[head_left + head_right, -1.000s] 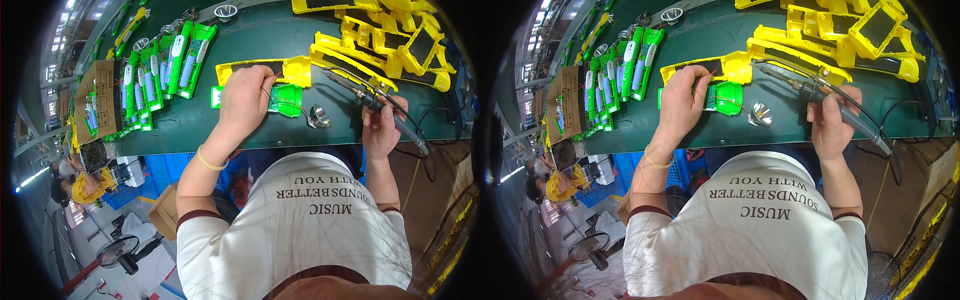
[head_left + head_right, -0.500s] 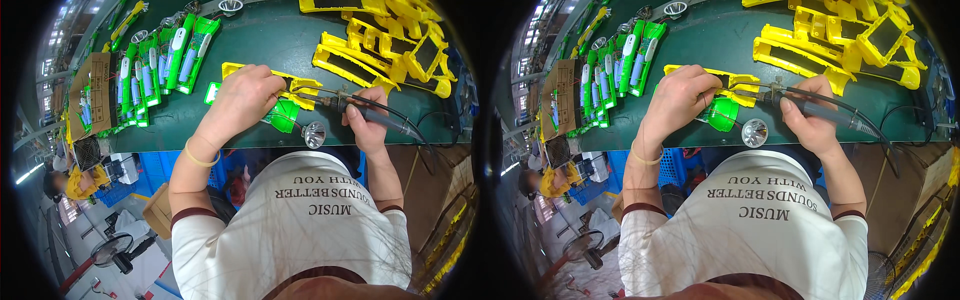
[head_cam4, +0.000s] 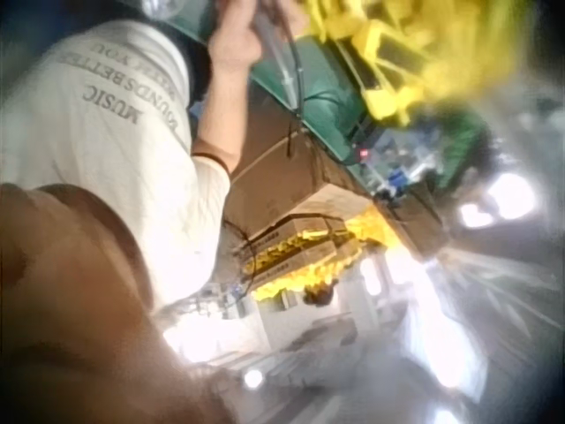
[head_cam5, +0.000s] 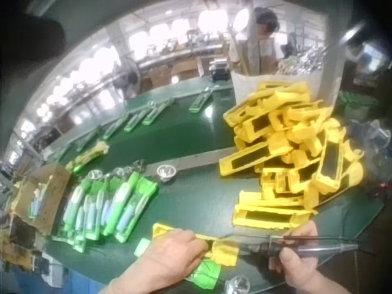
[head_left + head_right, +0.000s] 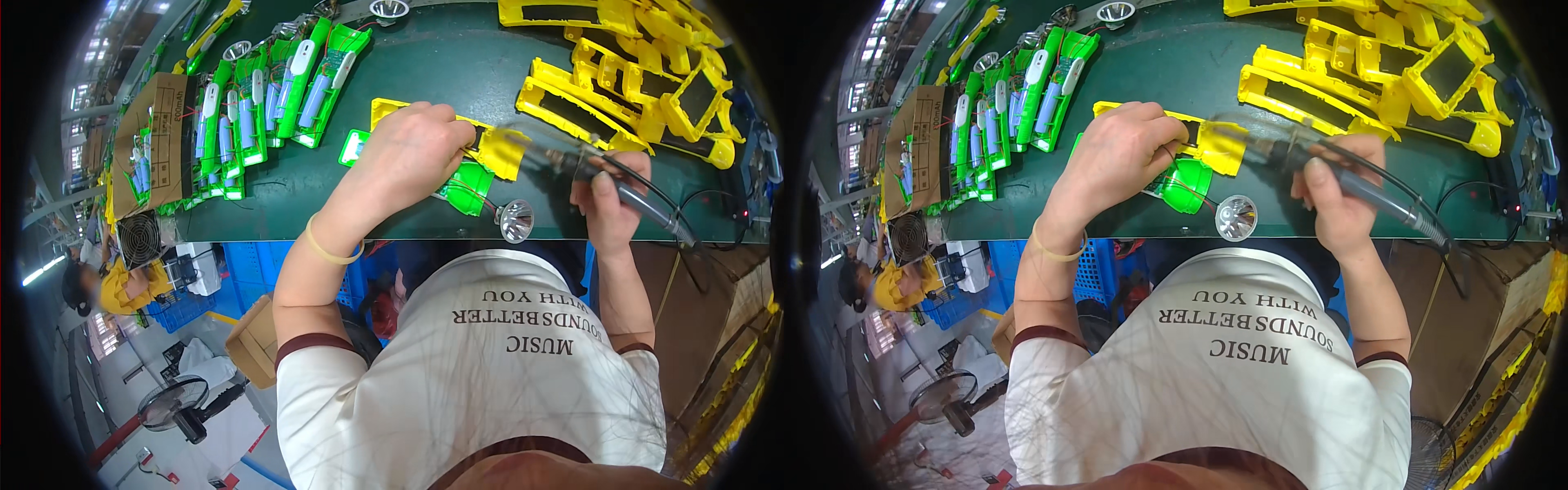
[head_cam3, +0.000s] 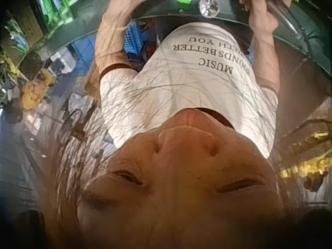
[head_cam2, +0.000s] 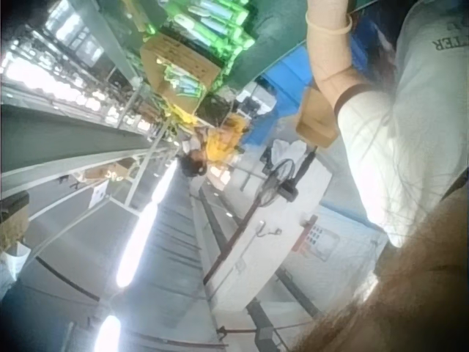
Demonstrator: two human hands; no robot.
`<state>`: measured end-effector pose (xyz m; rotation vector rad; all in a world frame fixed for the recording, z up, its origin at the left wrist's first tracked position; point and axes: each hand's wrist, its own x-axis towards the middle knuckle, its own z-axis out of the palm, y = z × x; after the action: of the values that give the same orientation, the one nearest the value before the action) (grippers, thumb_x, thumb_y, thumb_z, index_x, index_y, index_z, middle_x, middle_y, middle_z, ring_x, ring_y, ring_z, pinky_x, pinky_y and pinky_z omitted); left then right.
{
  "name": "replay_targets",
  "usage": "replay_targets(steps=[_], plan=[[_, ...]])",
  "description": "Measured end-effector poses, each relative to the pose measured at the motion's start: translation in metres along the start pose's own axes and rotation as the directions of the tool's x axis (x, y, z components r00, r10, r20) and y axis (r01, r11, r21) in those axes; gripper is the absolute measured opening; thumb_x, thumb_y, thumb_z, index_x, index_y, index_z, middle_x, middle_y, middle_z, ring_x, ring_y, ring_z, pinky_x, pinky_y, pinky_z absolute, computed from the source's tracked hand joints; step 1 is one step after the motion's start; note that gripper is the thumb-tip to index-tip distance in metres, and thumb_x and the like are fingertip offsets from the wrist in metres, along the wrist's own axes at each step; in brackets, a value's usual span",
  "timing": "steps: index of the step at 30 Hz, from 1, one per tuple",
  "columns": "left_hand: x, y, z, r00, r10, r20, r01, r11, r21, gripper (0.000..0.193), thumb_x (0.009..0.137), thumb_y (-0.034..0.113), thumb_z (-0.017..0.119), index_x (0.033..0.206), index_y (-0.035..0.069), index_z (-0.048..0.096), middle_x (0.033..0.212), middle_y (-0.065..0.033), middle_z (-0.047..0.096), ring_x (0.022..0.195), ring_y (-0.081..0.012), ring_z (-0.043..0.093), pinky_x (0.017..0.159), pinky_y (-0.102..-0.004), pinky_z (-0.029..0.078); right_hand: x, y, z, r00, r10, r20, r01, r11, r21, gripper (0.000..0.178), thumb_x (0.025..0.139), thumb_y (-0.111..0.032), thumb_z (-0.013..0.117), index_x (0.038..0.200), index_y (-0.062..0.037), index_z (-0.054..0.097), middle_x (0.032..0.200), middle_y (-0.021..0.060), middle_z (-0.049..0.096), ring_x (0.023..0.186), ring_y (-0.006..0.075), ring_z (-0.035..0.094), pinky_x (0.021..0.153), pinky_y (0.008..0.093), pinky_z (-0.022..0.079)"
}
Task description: Soldering internal components and assembling the housing of handheld solar-powered flashlights.
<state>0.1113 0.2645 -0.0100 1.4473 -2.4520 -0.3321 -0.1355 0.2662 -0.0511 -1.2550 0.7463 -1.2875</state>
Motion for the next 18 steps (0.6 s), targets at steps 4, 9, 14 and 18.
replay_targets(steps=[4, 9, 14, 18], plan=[[0.000, 0.001, -0.001, 1.000, -0.002, -0.010, 0.002, 1.000, -0.004, 0.007, 0.068, 0.008, 0.062, 0.073, 0.006, 0.059, 0.068, -0.0068, 0.054, 0.069, -0.0252, 0.055, 0.059, -0.0353, 0.044, 0.012, -0.011, 0.031, 0.999, -0.006, -0.045, 0.007, 1.000, 0.030, 0.025, 0.088, -0.010, 0.051, 0.101, -0.0010, 0.033, 0.088, 0.0155, 0.052, 0.075, 0.0211, 0.061, 0.065, 0.0302, 0.054], [0.000, 0.001, -0.001, 1.000, 0.005, -0.012, -0.005, 1.000, -0.007, 0.006, 0.068, 0.008, 0.061, 0.073, 0.006, 0.059, 0.068, -0.0070, 0.054, 0.069, -0.0255, 0.055, 0.059, -0.0355, 0.044, 0.022, 0.004, 0.040, 0.997, 0.071, 0.033, -0.072, 0.997, 0.019, 0.026, 0.087, -0.009, 0.052, 0.100, -0.0005, 0.032, 0.095, 0.0148, 0.054, 0.087, 0.0191, 0.059, 0.077, 0.0321, 0.052], [0.001, 0.013, 0.005, 0.999, 0.027, 0.028, -0.026, 0.999, -0.043, 0.007, 0.067, 0.007, 0.061, 0.074, 0.006, 0.058, 0.069, -0.0074, 0.054, 0.070, -0.0258, 0.054, 0.060, -0.0355, 0.044, 0.017, 0.000, 0.029, 0.989, 0.145, 0.033, -0.148, 0.983, 0.106, 0.021, 0.089, -0.008, 0.048, 0.097, -0.0008, 0.031, 0.098, 0.0203, 0.055, 0.090, 0.0217, 0.060, 0.079, 0.0300, 0.050], [0.002, 0.016, 0.005, 0.998, 0.033, 0.052, -0.030, 0.998, -0.055, 0.008, 0.068, 0.007, 0.062, 0.076, 0.005, 0.059, 0.071, -0.0075, 0.055, 0.071, -0.0260, 0.054, 0.061, -0.0355, 0.044, 0.015, -0.001, 0.028, 0.990, 0.142, 0.024, -0.143, 0.987, 0.072, 0.022, 0.088, -0.009, 0.049, 0.097, -0.0010, 0.031, 0.096, 0.0205, 0.056, 0.089, 0.0216, 0.060, 0.078, 0.0302, 0.050]])
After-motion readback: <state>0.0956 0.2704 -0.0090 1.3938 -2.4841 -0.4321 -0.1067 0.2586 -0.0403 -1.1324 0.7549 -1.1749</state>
